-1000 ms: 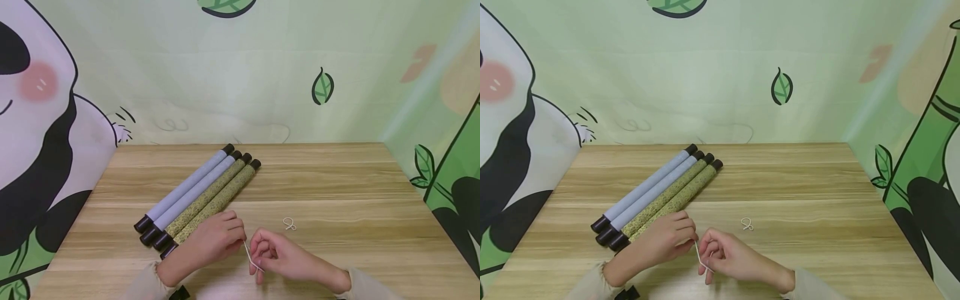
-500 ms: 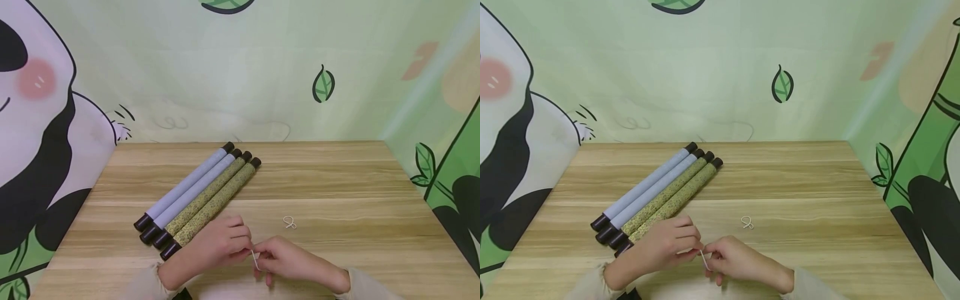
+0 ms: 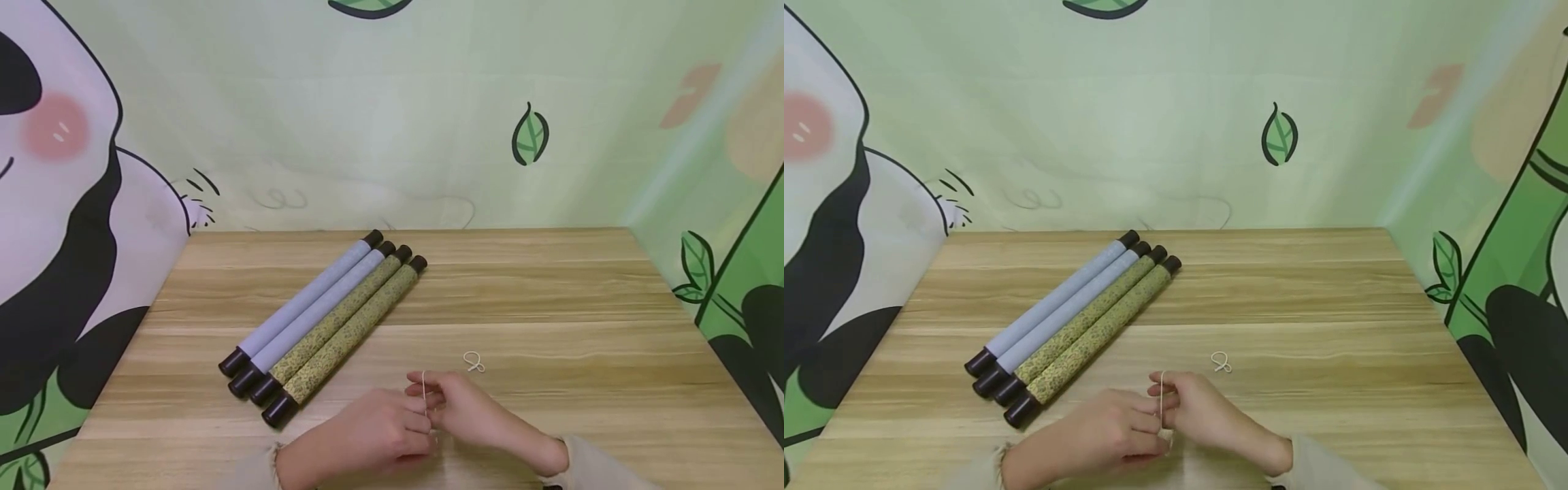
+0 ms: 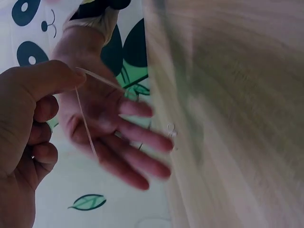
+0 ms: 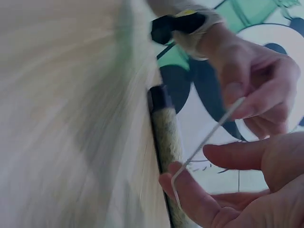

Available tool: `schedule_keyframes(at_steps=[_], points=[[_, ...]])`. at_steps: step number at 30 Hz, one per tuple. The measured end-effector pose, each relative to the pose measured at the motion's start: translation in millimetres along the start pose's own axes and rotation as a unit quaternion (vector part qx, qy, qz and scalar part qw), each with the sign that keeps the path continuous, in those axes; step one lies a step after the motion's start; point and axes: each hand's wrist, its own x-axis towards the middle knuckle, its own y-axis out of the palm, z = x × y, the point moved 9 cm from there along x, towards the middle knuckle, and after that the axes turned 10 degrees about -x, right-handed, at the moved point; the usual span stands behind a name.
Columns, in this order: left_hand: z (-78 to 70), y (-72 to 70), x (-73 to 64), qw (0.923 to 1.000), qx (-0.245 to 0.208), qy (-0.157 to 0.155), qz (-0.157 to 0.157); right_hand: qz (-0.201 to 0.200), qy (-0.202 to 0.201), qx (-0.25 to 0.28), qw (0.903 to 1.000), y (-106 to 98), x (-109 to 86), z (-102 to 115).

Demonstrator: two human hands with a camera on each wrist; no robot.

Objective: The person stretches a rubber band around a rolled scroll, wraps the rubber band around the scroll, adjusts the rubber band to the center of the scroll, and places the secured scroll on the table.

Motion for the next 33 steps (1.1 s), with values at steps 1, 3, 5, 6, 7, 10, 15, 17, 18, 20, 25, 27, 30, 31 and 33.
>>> schedule_keyframes(at_steps=[1, 3, 5, 6, 7, 10, 15, 17, 18, 20, 25, 27, 30, 31, 33], points=[[-1.4, 1.4, 0.6, 1.0, 0.003, 0.003, 0.003, 0.004, 0.009, 0.026, 0.9996, 0.3, 0.4, -1.2], [-3.9, 2.8, 1.4, 0.9999, 0.003, 0.009, 0.006, 0.01, 0.022, 0.069, 0.9973, 1.1, 0.9, -2.7], [-5.3, 2.4, 2.6, 0.9999, 0.001, 0.011, 0.004, 0.006, 0.017, 0.054, 0.9984, 0.3, 1.4, -1.1], [-5.5, 1.7, 2.8, 0.9999, 0.0, 0.011, 0.001, 0.005, 0.008, 0.042, 0.9991, 0.2, 1.4, 0.5], [-5.3, 0.4, 3.2, 0.9999, -0.001, 0.011, -0.002, 0.0, -0.002, 0.015, 0.9999, -0.3, 1.1, 2.1], [-2.6, -4.6, 2.9, 0.9999, -0.006, 0.005, -0.015, -0.01, -0.039, -0.086, 0.9955, -0.8, -1.5, 8.1], [7.4, -12.3, -1.5, 0.9996, -0.017, -0.013, -0.019, -0.007, -0.1, -0.192, 0.9763, 0.1, -7.3, 15.7], [11.7, -14.7, -3.7, 0.9995, -0.016, -0.022, -0.014, -0.002, -0.12, -0.221, 0.968, 0.4, -8.8, 17.7], [13.4, -15.9, -4.5, 0.9995, -0.012, -0.025, -0.013, 0.002, -0.128, -0.238, 0.9629, 0.7, -9.3, 18.5], [16.2, -17.8, -6.3, 0.9995, -0.003, -0.03, -0.01, 0.008, -0.143, -0.269, 0.9525, 1.8, -10.2, 20.3], [17.4, -15.4, -7.0, 0.9996, 0.002, -0.027, -0.004, 0.023, -0.166, -0.322, 0.9317, 6.6, -10.9, 25.1], [15.2, -12.8, -6.0, 0.9999, 0.002, -0.015, -0.007, 0.021, -0.17, -0.337, 0.9259, 7.9, -10.7, 27.1], [11.5, -9.3, -4.7, 0.9998, 0.014, 0.005, -0.015, 0.013, -0.168, -0.351, 0.9212, 8.5, -9.8, 28.1], [10.9, -8.4, -4.4, 0.9998, 0.013, 0.006, -0.016, 0.013, -0.163, -0.349, 0.9229, 8.4, -9.2, 27.9], [11.6, -8.0, -4.2, 0.9999, 0.004, -0.001, -0.016, 0.009, -0.154, -0.352, 0.9233, 7.3, -8.4, 26.9]])
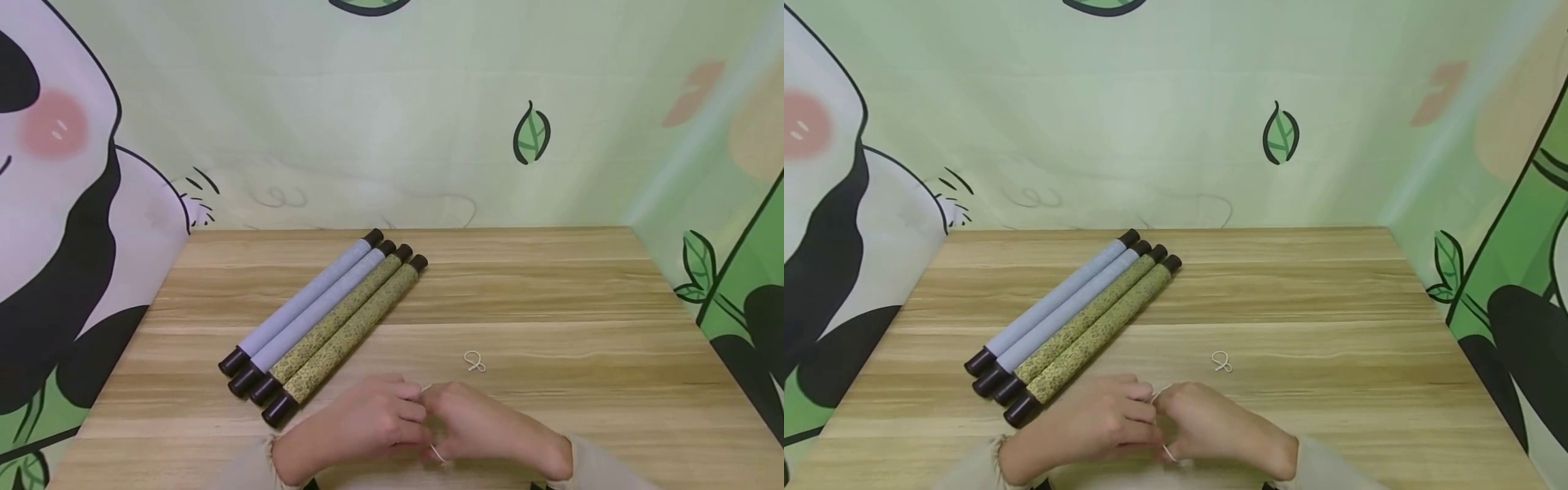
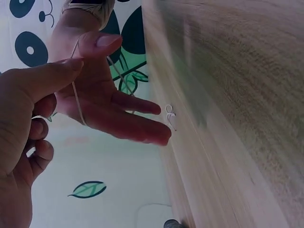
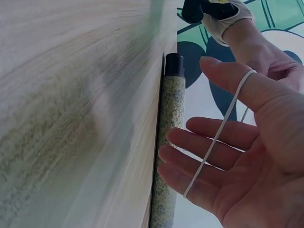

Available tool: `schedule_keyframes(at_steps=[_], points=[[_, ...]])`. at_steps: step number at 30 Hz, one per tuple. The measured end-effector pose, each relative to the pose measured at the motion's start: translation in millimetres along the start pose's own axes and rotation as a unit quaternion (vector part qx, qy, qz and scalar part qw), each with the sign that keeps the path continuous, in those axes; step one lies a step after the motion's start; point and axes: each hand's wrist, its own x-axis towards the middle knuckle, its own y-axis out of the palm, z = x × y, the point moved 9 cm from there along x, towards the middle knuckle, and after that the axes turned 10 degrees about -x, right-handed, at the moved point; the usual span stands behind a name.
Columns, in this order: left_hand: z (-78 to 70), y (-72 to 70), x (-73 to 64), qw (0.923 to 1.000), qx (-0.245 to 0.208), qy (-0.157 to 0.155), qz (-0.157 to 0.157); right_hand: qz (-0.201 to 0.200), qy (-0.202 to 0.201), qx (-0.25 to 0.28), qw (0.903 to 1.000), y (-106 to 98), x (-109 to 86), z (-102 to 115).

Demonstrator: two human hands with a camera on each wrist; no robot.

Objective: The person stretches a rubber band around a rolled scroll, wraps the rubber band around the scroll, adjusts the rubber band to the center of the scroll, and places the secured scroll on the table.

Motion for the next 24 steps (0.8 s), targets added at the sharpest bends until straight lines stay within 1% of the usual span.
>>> schedule_keyframes(at_steps=[2, 4, 7, 9, 10, 11, 12, 13, 14, 15, 16, 17, 18, 19, 20, 21, 22, 24], points=[[2.8, -1.7, -0.4, 0.9999, -0.007, -0.013, 0.002, 0.0, 0.001, -0.002, 1.0, -0.4, -0.1, -0.9], [7.6, -5.1, -1.5, 0.9995, -0.017, -0.025, -0.002, -0.001, -0.002, -0.01, 1.0, -0.5, -0.7, -1.7], [20.0, -10.6, -6.7, 0.9987, -0.004, -0.05, -0.012, -0.006, -0.013, -0.025, 0.9996, 0.1, -2.6, -2.3], [33.2, -11.8, -12.7, 0.9961, 0.003, -0.087, -0.015, -0.001, -0.01, -0.034, 0.9994, 1.9, -3.8, -3.8], [41.5, -12.2, -16.6, 0.993, 0.012, -0.117, -0.013, 0.003, -0.005, -0.035, 0.9994, 2.9, -4.4, -4.8], [51.0, -12.7, -21.2, 0.9875, 0.024, -0.155, -0.013, 0.007, -0.001, -0.038, 0.9992, 3.9, -4.9, -5.9], [60.9, -13.0, -27.0, 0.9794, 0.035, -0.199, -0.011, 0.012, 0.004, -0.043, 0.999, 4.7, -5.5, -6.8], [71.0, -13.1, -33.6, 0.9683, 0.045, -0.246, -0.008, 0.015, 0.008, -0.046, 0.9988, 5.5, -6.0, -7.6], [80.6, -13.5, -40.9, 0.9546, 0.055, -0.293, -0.008, 0.018, 0.01, -0.051, 0.9985, 6.2, -6.5, -8.1], [89.4, -14.2, -48.6, 0.9385, 0.064, -0.339, -0.008, 0.02, 0.011, -0.053, 0.9984, 6.6, -7.1, -8.5], [97.2, -15.0, -57.0, 0.9205, 0.075, -0.383, -0.008, 0.02, 0.012, -0.054, 0.9983, 6.8, -7.7, -8.8], [103.5, -15.5, -65.6, 0.9022, 0.084, -0.423, -0.009, 0.021, 0.011, -0.055, 0.9982, 6.9, -8.3, -9.0], [108.2, -15.6, -73.7, 0.8853, 0.094, -0.455, -0.008, 0.021, 0.01, -0.057, 0.9981, 6.9, -8.8, -9.2], [111.9, -15.9, -81.1, 0.8696, 0.105, -0.482, -0.007, 0.02, 0.009, -0.057, 0.9981, 6.8, -9.2, -9.2], [114.4, -15.9, -87.8, 0.8562, 0.113, -0.504, -0.007, 0.02, 0.007, -0.058, 0.9981, 6.7, -9.6, -9.1], [116.4, -15.6, -93.6, 0.8444, 0.124, -0.521, -0.002, 0.019, 0.005, -0.058, 0.9981, 6.3, -9.9, -9.0], [117.9, -15.0, -98.8, 0.8346, 0.136, -0.534, 0.003, 0.018, 0.004, -0.059, 0.9981, 6.0, -10.2, -8.9], [120.7, -13.0, -106.7, 0.8217, 0.149, -0.55, 0.013, 0.019, 0.002, -0.06, 0.998, 5.6, -10.4, -8.9]])
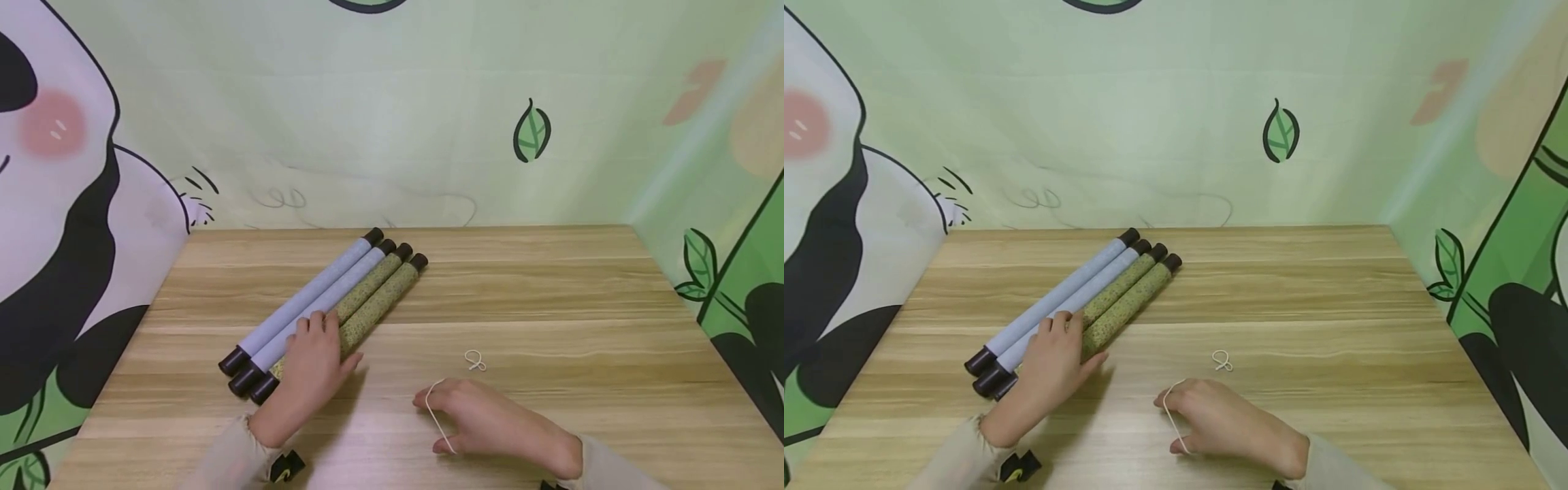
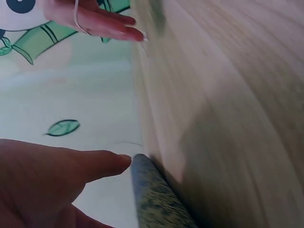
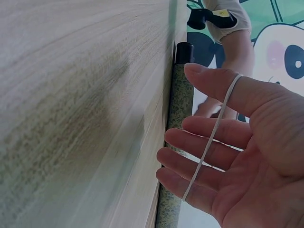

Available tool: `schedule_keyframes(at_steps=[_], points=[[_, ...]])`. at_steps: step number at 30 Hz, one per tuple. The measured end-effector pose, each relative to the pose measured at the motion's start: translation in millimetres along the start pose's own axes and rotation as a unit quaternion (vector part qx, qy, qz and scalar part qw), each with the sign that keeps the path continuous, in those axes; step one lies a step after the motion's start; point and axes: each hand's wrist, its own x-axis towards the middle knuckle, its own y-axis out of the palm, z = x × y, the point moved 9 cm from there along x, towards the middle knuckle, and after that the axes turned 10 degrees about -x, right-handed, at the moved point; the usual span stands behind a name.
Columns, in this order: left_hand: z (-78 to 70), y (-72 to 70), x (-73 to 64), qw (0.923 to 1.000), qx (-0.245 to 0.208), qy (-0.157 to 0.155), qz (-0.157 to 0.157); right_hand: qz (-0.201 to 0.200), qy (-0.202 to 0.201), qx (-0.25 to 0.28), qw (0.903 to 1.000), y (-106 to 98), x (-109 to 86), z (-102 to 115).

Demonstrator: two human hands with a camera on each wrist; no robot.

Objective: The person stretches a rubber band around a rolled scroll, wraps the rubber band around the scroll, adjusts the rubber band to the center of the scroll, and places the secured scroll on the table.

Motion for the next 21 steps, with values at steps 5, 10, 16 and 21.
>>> schedule_keyframes(at_steps=[5, 10, 16, 21], points=[[14.3, 10.8, 0.9, 0.9993, 0.019, -0.027, 0.018, 0.011, 0.004, 0.006, 0.9999, 1.4, -0.2, -0.9], [21.0, 14.6, 2.8, 0.9989, 0.019, -0.038, 0.019, 0.018, 0.009, 0.008, 0.9998, 2.6, 0.1, -2.1], [21.2, 15.8, 4.7, 0.9989, 0.02, -0.037, 0.023, 0.018, 0.009, 0.009, 0.9998, 2.7, 0.3, -1.9], [21.0, 18.6, 5.0, 0.9981, 0.002, -0.039, 0.048, 0.018, 0.011, 0.017, 0.9996, 2.9, 0.2, -2.7]])
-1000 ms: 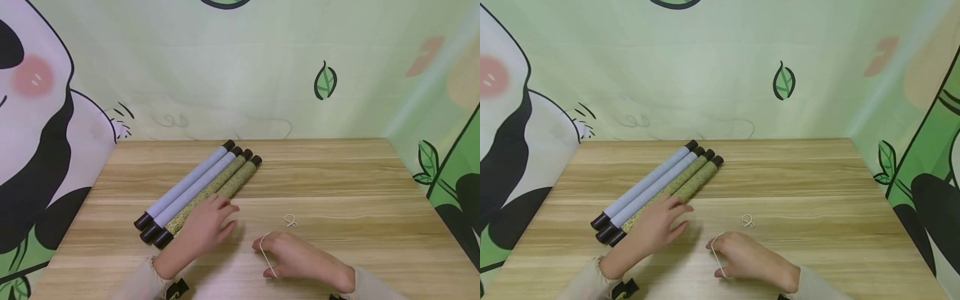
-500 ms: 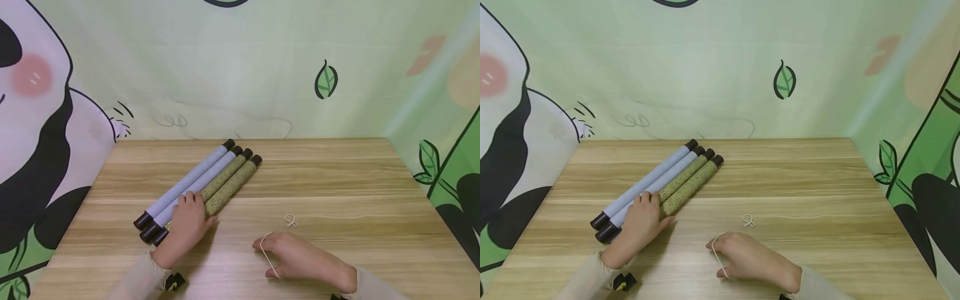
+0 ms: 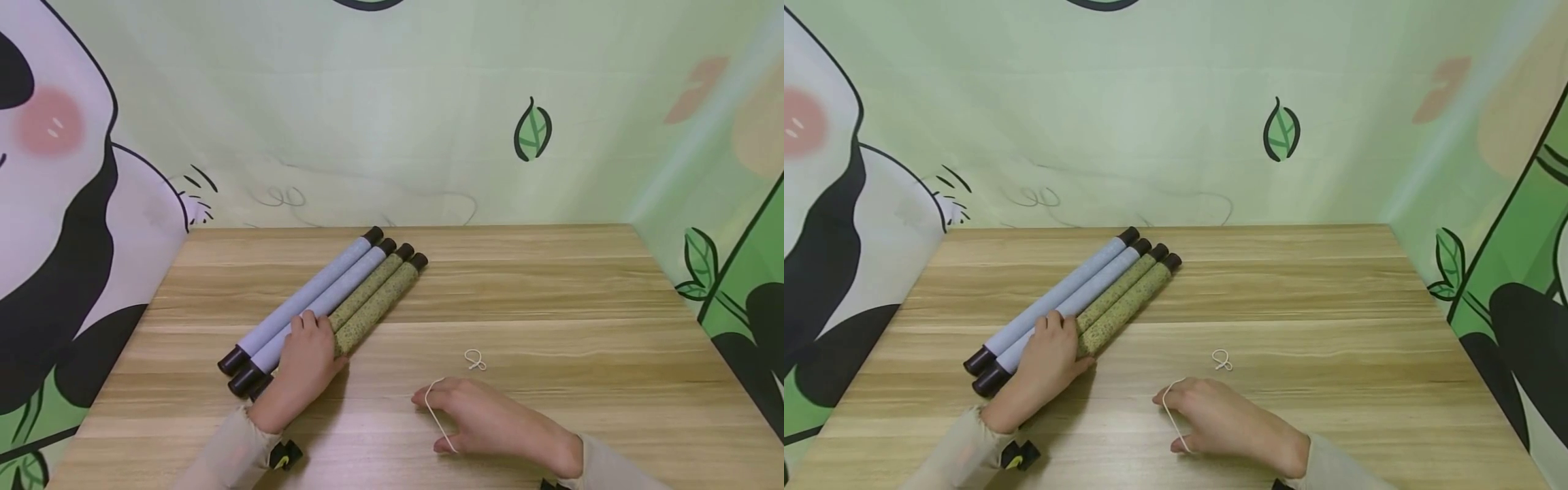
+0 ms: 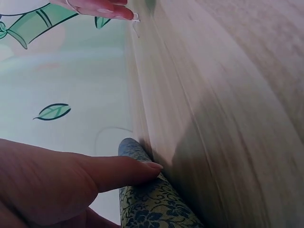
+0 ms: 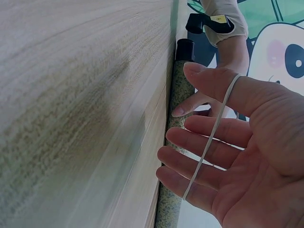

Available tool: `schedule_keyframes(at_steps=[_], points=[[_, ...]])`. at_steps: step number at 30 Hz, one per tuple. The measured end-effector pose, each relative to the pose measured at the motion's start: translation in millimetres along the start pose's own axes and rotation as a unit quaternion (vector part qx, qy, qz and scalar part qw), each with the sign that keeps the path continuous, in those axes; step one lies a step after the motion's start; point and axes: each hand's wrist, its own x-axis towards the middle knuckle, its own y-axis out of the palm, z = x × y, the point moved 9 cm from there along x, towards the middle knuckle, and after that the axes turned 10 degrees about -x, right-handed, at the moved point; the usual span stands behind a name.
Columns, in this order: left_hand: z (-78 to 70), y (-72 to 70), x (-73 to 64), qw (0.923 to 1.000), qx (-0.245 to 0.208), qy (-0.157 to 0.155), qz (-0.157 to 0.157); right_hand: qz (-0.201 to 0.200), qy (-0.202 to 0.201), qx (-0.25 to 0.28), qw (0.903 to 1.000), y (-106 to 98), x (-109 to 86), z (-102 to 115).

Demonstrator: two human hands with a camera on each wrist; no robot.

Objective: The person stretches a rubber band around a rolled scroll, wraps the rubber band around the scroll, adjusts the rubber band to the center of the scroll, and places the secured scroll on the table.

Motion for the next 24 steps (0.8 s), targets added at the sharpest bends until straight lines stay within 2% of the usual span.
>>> schedule_keyframes(at_steps=[10, 17, 24], points=[[-6.7, 10.3, -6.6, 0.9967, -0.025, 0.009, 0.076, 0.0, -0.004, -0.004, 1.0, -0.4, 0.8, 0.5], [-6.3, 14.4, -10.0, 0.998, -0.02, 0.009, 0.059, -0.007, -0.007, -0.009, 0.9999, -0.1, 0.1, 0.0], [-11.3, 17.9, -11.5, 0.9976, -0.03, 0.037, 0.049, -0.015, -0.002, 0.005, 0.9999, -3.0, 0.1, -1.6]])
